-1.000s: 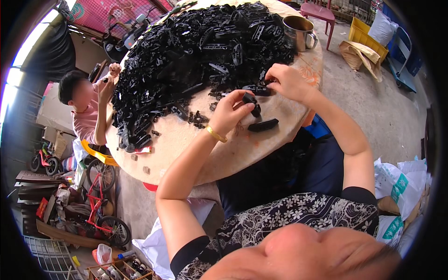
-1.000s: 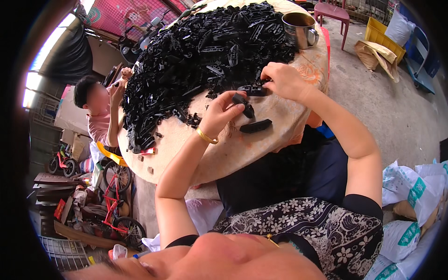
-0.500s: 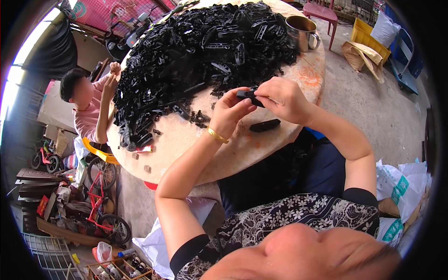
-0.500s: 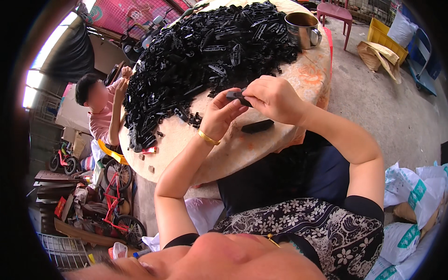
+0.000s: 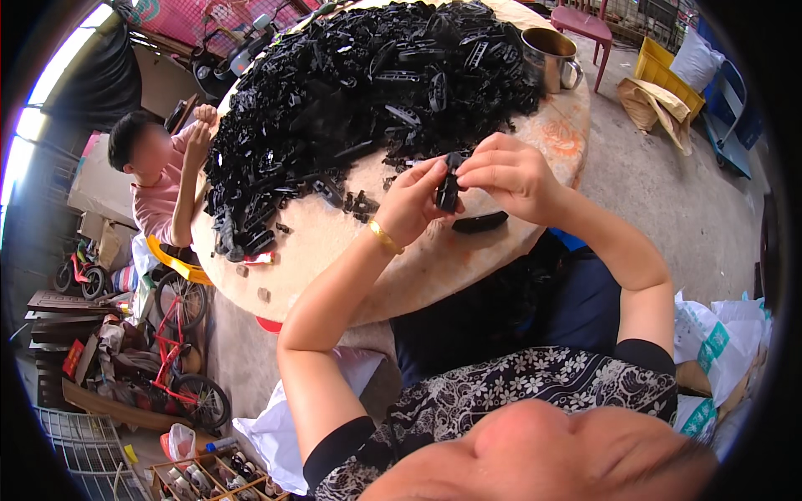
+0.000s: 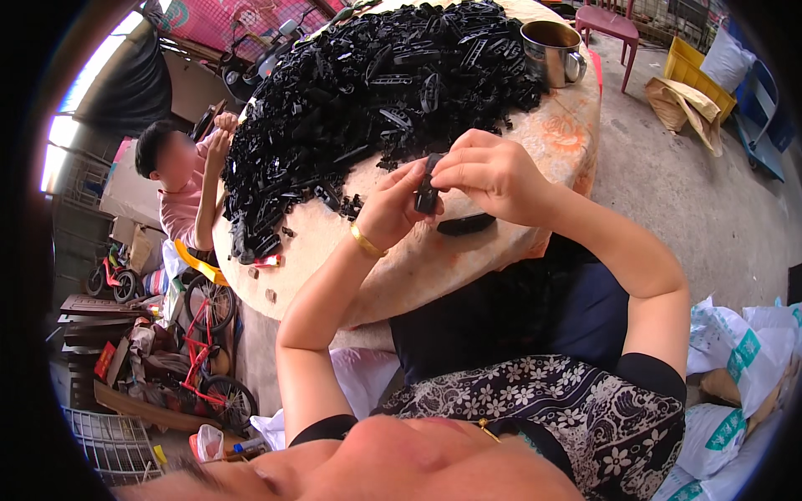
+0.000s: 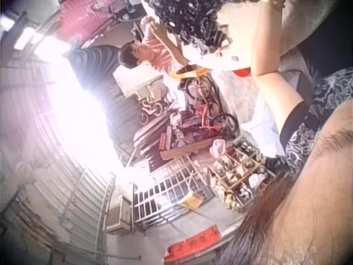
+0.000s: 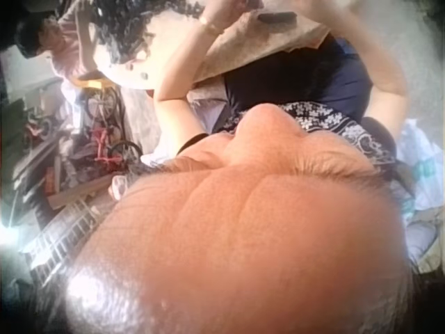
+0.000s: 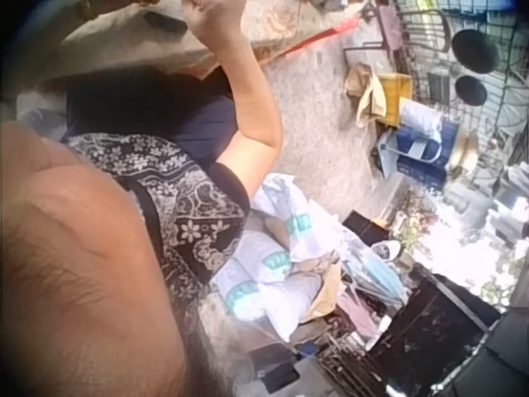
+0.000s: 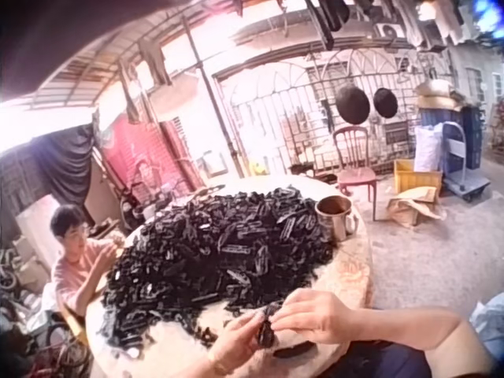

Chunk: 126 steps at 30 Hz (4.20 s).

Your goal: The recorder is assembling small black plastic components by hand at a table.

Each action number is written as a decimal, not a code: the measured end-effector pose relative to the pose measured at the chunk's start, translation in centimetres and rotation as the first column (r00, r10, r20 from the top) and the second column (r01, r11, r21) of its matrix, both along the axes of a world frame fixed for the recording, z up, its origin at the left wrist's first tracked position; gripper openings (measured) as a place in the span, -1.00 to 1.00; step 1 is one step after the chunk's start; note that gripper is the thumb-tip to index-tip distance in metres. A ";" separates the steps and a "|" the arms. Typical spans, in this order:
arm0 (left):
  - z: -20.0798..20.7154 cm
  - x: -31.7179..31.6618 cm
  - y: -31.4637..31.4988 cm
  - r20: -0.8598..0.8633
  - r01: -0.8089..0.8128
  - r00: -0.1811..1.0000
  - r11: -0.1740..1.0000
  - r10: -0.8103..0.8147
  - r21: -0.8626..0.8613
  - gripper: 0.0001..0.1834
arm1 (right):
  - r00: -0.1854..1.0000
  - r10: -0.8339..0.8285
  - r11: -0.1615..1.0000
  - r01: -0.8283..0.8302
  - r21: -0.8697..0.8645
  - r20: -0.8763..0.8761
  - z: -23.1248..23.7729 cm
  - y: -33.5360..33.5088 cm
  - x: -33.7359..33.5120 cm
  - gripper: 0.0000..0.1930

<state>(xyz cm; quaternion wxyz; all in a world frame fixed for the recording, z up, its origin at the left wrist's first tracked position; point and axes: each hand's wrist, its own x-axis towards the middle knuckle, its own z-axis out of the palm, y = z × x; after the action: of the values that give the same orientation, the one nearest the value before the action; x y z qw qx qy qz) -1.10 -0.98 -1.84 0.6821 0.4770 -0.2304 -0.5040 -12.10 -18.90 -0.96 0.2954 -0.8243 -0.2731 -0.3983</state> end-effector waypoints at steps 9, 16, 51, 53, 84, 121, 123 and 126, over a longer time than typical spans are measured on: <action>0.1 0.7 0.3 0.034 0.119 0.992 0.986 -0.124 0.119 -0.62 | 0.998 -0.020 0.974 0.035 -0.226 0.066 -0.1 -0.2 -0.2 -0.70; 1.8 0.1 0.8 0.461 0.048 0.879 0.986 -0.119 0.162 -0.59 | 0.985 -0.064 0.995 0.076 0.067 -0.162 0.1 0.4 -0.1 -0.73; 0.2 7.9 -0.2 0.275 -0.393 0.869 0.911 0.412 -0.125 -0.84 | 0.897 -0.240 0.943 0.306 0.129 -0.372 -2.3 -3.7 2.3 -0.90; 0.0 6.6 0.4 0.015 -0.309 0.950 0.947 0.311 -0.084 -0.71 | 0.899 -0.120 0.915 0.265 0.305 -0.422 -1.5 -3.0 1.9 -0.89; -0.2 -0.4 -1.4 0.111 -0.262 0.953 0.950 0.282 -0.168 -0.57 | 0.952 -0.303 0.953 0.303 0.008 0.051 -0.5 1.3 0.0 -0.83; 0.1 12.4 3.6 0.906 -0.660 0.376 0.742 0.193 0.116 -0.60 | 0.859 -0.474 0.868 0.421 -0.262 -0.191 -2.6 -5.2 2.6 -0.88; 0.8 11.4 2.8 0.450 -0.519 0.765 0.855 0.461 0.007 -0.70 | 0.884 -0.412 0.910 0.383 -0.162 -0.223 -2.4 -5.0 2.4 -0.89; 0.5 9.6 1.9 -0.076 -0.493 0.870 0.863 0.488 -0.111 -0.81 | 0.887 -0.250 0.941 0.317 0.118 -0.388 -1.6 -4.2 2.1 -0.91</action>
<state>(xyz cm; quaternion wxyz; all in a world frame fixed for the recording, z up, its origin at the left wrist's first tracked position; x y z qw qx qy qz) 8.45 0.97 -1.32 0.8217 0.4640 -0.1175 -0.3092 -9.97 -23.13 -2.54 0.3521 -0.8854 -0.0525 -0.2990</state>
